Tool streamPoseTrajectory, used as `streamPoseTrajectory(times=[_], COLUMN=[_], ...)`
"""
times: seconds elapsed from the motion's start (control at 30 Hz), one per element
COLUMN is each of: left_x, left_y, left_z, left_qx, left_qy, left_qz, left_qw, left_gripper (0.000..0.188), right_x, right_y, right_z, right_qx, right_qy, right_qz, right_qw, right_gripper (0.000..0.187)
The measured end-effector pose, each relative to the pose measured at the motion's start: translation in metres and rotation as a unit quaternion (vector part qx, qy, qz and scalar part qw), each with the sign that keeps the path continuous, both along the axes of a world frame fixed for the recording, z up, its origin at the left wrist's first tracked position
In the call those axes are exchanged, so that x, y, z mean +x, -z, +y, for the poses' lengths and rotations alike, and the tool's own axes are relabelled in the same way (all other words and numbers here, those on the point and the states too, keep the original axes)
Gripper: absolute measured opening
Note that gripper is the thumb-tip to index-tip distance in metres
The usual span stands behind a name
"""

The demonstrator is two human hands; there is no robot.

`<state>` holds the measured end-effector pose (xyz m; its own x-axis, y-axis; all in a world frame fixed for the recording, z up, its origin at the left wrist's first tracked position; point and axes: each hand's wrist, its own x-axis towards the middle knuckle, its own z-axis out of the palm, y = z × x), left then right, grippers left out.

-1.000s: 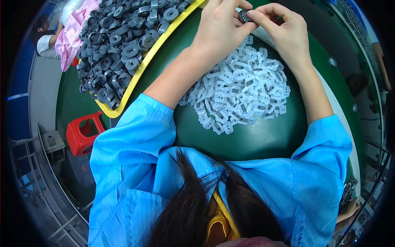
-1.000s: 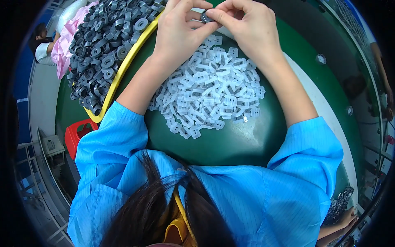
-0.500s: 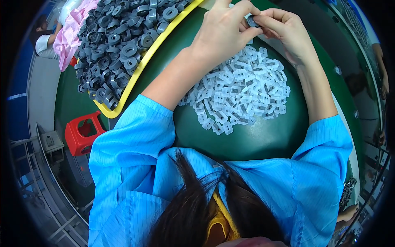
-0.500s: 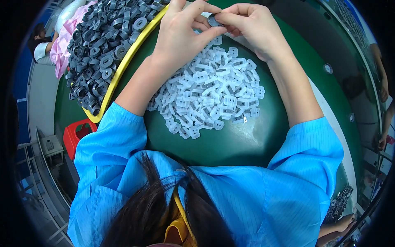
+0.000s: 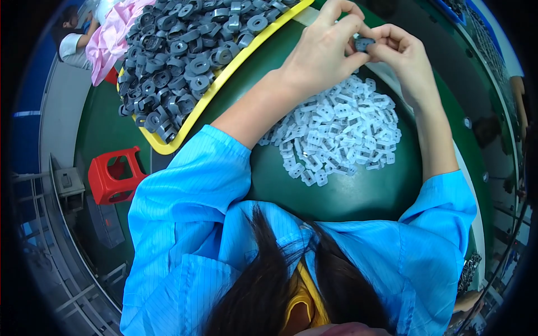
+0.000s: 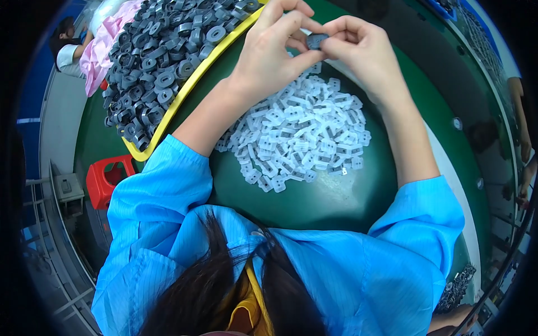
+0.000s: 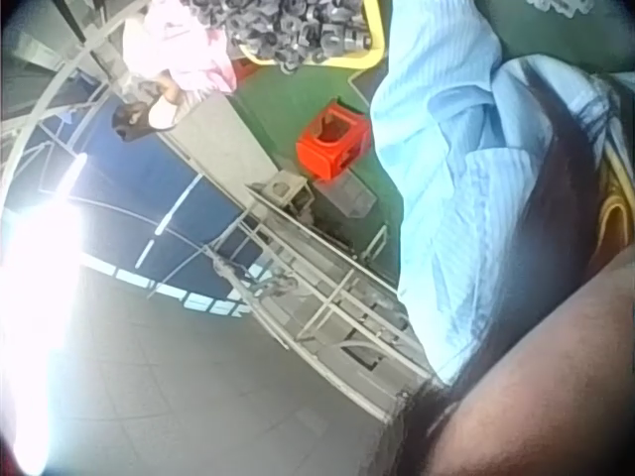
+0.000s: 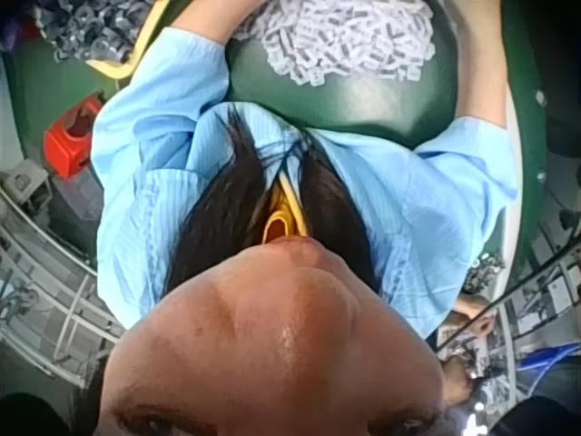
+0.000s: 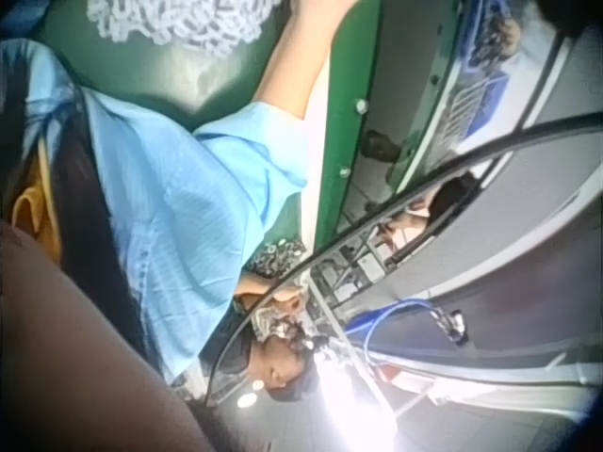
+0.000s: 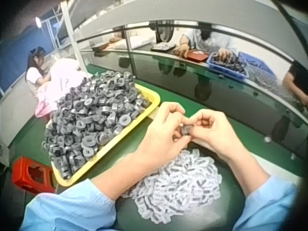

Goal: The person assembles small plastic clips and rubber seals by hand at an industrial workbench.

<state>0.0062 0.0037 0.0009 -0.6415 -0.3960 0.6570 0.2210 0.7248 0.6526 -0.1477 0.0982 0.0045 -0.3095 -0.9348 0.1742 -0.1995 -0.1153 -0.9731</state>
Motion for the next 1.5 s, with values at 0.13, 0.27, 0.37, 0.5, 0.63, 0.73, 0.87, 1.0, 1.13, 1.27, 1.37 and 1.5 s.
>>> streamPoseTrajectory(times=[0.13,0.27,0.37,0.5,0.63,0.73,0.87,1.0,1.13,1.27,1.37,1.5], left_x=[-0.004,-0.007,-0.003,0.017,0.041,0.05,0.069,0.051,0.027,0.001,-0.002,0.006], left_y=[0.0,0.01,0.013,-0.012,-0.044,-0.046,-0.043,-0.044,-0.06,0.002,0.011,0.008], left_z=[0.002,-0.001,-0.014,-0.045,-0.088,-0.106,-0.11,-0.083,-0.029,-0.049,-0.049,-0.048], left_qx=[-0.063,-0.026,-0.106,-0.23,-0.245,-0.247,-0.135,-0.319,-0.043,0.431,0.539,0.646], left_qy=[-0.02,0.025,-0.023,-0.211,-0.38,-0.441,-0.218,-0.383,-0.204,0.054,0.104,0.223], left_qz=[0.084,0.015,-0.04,-0.124,-0.205,-0.299,-0.135,-0.157,-0.122,-0.035,-0.059,-0.051], left_qw=[0.994,0.999,0.993,0.942,0.868,0.81,0.957,0.852,0.97,0.9,0.834,0.728], left_gripper=[0.03,0.034,0.025,0.019,0.016,0.013,0.012,0.01,0.011,0.013,0.019,0.025], right_x=[-0.01,-0.019,-0.047,-0.083,-0.081,-0.079,-0.07,-0.06,-0.018,0.011,0.006,-0.004], right_y=[0.002,0.003,0.021,0.039,0.036,0.035,0.032,0.029,0.014,0.01,0.008,0.011], right_z=[-0.002,-0.001,-0.007,-0.003,-0.001,-0.006,-0.006,-0.005,-0.002,-0.005,-0.001,0.001], right_qx=[0.001,0.055,0.108,0.087,0.083,0.062,0.036,-0.01,0.012,-0.036,0.014,0.092], right_qy=[-0.05,-0.134,0.026,0.198,0.273,0.24,0.214,0.211,0.076,-0.075,-0.061,-0.006], right_qz=[-0.121,-0.212,-0.046,0.221,0.259,0.244,0.254,0.266,0.222,0.325,0.326,0.265], right_qw=[0.991,0.966,0.993,0.951,0.923,0.937,0.942,0.941,0.972,0.942,0.943,0.96], right_gripper=[0.021,0.017,0.024,0.031,0.038,0.039,0.035,0.029,0.02,0.021,0.023,0.031])
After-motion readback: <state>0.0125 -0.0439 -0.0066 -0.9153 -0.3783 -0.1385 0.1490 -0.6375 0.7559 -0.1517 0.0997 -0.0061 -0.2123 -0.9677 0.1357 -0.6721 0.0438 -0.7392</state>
